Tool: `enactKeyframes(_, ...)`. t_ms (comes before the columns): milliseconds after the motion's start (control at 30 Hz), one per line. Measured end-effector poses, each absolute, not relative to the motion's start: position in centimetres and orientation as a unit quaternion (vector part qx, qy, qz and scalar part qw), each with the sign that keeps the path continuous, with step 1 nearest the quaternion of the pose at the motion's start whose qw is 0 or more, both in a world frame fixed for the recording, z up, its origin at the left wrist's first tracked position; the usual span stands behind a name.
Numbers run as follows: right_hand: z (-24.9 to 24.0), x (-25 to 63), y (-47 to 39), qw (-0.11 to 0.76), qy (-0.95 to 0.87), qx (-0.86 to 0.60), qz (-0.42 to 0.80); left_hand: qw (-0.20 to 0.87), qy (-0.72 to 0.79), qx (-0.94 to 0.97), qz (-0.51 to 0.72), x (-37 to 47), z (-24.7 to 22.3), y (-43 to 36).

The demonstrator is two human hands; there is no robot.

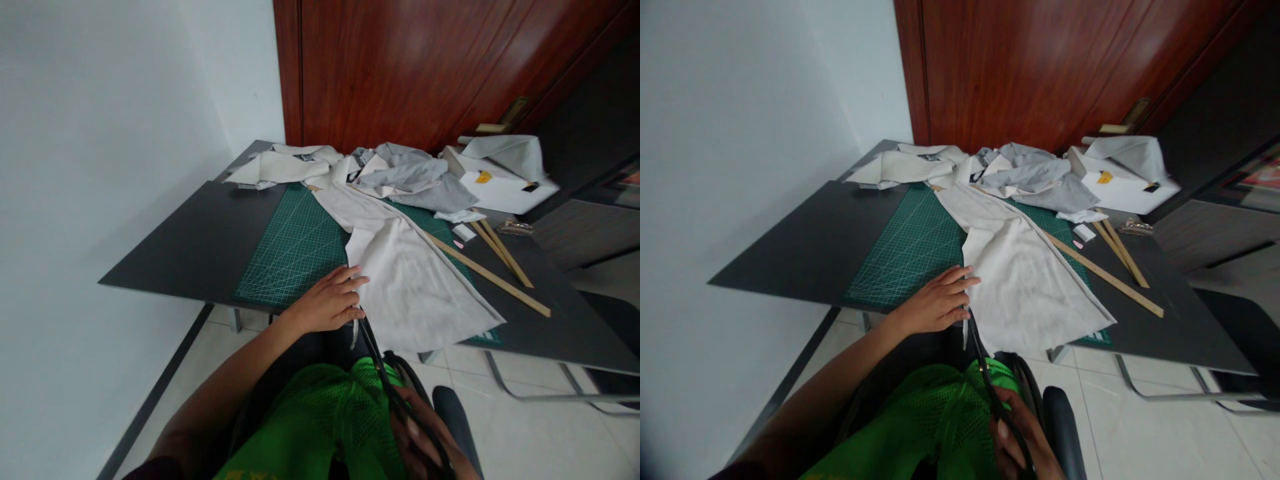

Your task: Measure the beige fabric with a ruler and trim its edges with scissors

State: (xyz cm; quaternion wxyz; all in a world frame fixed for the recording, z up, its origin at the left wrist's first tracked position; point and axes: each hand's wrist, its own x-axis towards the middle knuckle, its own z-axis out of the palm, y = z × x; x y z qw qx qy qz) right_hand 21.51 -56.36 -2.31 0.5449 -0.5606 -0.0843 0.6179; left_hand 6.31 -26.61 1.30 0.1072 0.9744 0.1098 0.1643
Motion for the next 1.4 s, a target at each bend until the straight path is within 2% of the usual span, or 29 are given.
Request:
enactKeyframes(433,-0.8,21.9,-55.7,0.521,-0.079,-0.582,0.619,0.087,0.14,0.98,0.112,3.4,-0.4,-26.6)
enactKeyframes(700,-0.5,22.0,-54.2,0.517,-0.114,-0.576,0.623,0.048,0.138,0.981,0.125,3.4,-0.6,-27.0)
enactKeyframes(900,-2.2,22.8,-53.3,0.508,-0.152,-0.561,0.636,0.034,0.142,0.981,0.127,3.4,-0.8,-27.1)
enactKeyframes(1233,-2.2,23.2,-54.5,0.512,-0.084,-0.561,0.645,0.037,0.133,0.981,0.138,3.3,-1.0,-26.9)
enactKeyframes(1400,-1.6,22.8,-53.5,0.512,-0.114,-0.565,0.638,0.039,0.127,0.981,0.138,3.3,-1.0,-26.9)
